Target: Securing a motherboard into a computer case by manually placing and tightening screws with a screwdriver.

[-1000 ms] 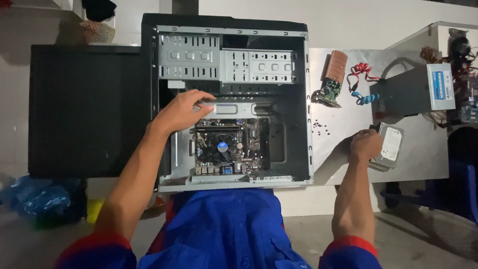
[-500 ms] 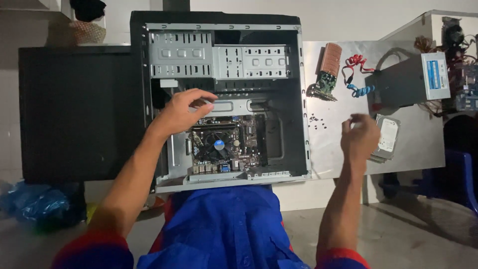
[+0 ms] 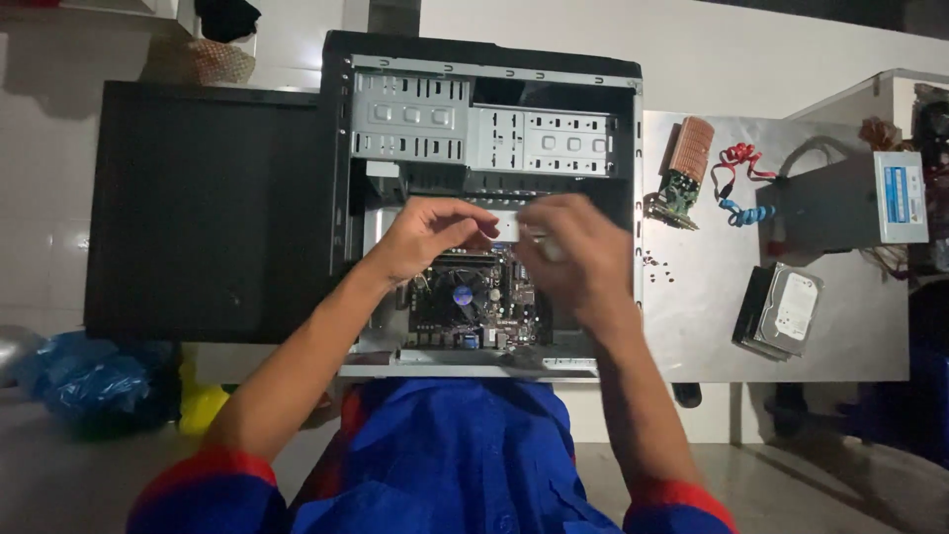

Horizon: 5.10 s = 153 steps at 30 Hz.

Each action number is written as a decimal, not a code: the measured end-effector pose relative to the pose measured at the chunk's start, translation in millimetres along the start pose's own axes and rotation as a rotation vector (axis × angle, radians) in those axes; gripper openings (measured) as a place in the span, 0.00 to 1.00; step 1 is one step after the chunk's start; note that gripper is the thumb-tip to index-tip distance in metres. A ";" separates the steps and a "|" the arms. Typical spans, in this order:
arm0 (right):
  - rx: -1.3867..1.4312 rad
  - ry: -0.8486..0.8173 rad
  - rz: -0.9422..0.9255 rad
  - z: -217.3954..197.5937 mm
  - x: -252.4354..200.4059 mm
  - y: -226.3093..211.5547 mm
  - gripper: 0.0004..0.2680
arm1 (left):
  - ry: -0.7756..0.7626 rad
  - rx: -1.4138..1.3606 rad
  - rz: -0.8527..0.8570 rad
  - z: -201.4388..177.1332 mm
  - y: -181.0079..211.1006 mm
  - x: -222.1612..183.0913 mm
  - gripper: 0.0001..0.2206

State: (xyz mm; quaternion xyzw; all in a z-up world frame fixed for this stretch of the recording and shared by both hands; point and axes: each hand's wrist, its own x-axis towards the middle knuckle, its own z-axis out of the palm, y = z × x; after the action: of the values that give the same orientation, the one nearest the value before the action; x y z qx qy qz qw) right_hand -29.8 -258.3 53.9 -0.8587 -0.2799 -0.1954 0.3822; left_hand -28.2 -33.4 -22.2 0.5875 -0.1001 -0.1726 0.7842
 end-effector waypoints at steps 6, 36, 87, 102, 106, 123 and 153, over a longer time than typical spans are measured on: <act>0.216 -0.046 0.044 42.4 1.6 4.7 0.07 | 0.044 -0.064 -0.074 -19.8 -12.9 3.6 0.10; 0.986 0.450 0.372 27.9 -10.2 80.0 0.12 | 0.168 -0.290 -0.086 -43.8 -34.9 22.5 0.07; 0.913 0.231 0.412 33.2 -14.1 52.3 0.11 | 0.373 -0.328 0.003 -44.7 -20.6 20.6 0.07; 0.990 0.054 0.315 21.6 -13.1 50.2 0.10 | 0.313 -0.460 -0.097 -53.9 -15.7 22.1 0.07; 0.947 0.028 0.320 17.7 -13.7 49.2 0.13 | 0.328 -0.380 -0.120 -53.0 -10.2 21.2 0.08; 0.927 0.229 0.483 34.8 -21.0 72.5 0.13 | 0.293 -0.324 -0.007 -61.1 -30.9 28.8 0.07; 0.499 0.058 0.344 25.0 -12.7 47.9 0.17 | 0.463 -0.264 0.065 -63.8 -36.6 29.2 0.09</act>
State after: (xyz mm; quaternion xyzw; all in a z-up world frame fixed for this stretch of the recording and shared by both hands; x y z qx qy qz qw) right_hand -6.3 -269.7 4.9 -0.7670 -0.1589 -0.0775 0.6168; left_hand 16.0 2.8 -77.0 0.5004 0.0866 -0.0197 0.8612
